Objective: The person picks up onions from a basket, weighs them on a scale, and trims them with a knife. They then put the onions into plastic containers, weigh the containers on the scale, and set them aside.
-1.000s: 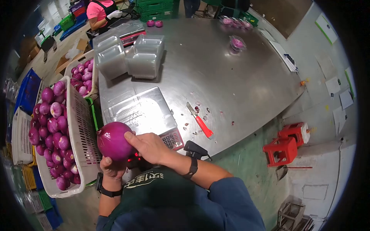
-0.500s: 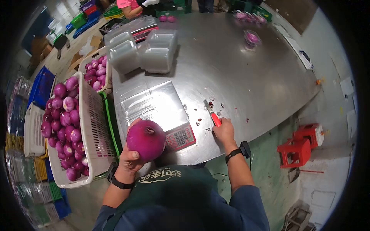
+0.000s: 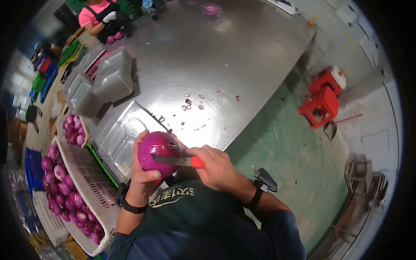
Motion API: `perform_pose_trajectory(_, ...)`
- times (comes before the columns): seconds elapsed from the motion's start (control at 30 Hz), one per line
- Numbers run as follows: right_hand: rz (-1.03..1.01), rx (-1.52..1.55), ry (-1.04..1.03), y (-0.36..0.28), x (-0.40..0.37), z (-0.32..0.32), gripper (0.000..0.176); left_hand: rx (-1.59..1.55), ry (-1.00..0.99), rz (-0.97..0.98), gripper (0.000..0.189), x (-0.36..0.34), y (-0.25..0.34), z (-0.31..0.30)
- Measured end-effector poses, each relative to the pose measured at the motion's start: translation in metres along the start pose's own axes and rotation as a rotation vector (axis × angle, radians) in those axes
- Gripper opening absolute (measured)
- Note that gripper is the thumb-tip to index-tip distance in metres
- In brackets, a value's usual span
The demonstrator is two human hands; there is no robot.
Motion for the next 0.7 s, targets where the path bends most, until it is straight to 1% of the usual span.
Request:
perform_pose_trajectory(0.07, 0.032, -0.006, 0.03, -0.003, -0.007, -0.004, 0.038, 0.02, -0.012, -0.04, 0.119, 0.007, -0.005, 0.007)
perform_pose_trajectory(0.13, 0.097, -0.079, 0.071, -0.001, -0.014, -0.008, 0.034, 0.07, -0.06, -0.055, 0.118, 0.013, -0.008, 0.014)
perform_pose_trajectory(0.23, 0.107, -0.111, 0.137, 0.002, -0.022, -0.013, 0.031, 0.103, -0.116, -0.063, 0.116, 0.019, -0.013, 0.021)
perform_pose_trajectory(0.33, 0.111, -0.178, 0.153, 0.002, -0.027, -0.017, 0.032, 0.104, -0.125, -0.095, 0.115, 0.021, -0.014, 0.031)
perform_pose_trajectory(0.47, 0.133, -0.194, 0.161, 0.009, -0.035, -0.019, 0.034, 0.144, -0.159, -0.095, 0.115, 0.024, -0.016, 0.035)
perform_pose_trajectory(0.57, 0.182, -0.201, 0.189, 0.016, -0.045, -0.026, 0.034, 0.149, -0.202, -0.11, 0.115, 0.026, -0.017, 0.041)
perform_pose_trajectory(0.63, 0.274, -0.239, 0.155, 0.021, -0.056, -0.027, 0.036, 0.183, -0.239, -0.099, 0.115, 0.029, -0.019, 0.044)
perform_pose_trajectory(0.7, 0.309, -0.251, 0.146, 0.022, -0.064, -0.029, 0.036, 0.191, -0.255, -0.115, 0.115, 0.032, -0.023, 0.046)
Point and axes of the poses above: each hand's wrist, its own x-axis towards the middle knuckle, its own z-axis out of the palm, y = z × x, the point moved 5 cm from there along x, towards the middle knuckle, and after that the axes turned 10 degrees about -z, right-handed, at the moved point
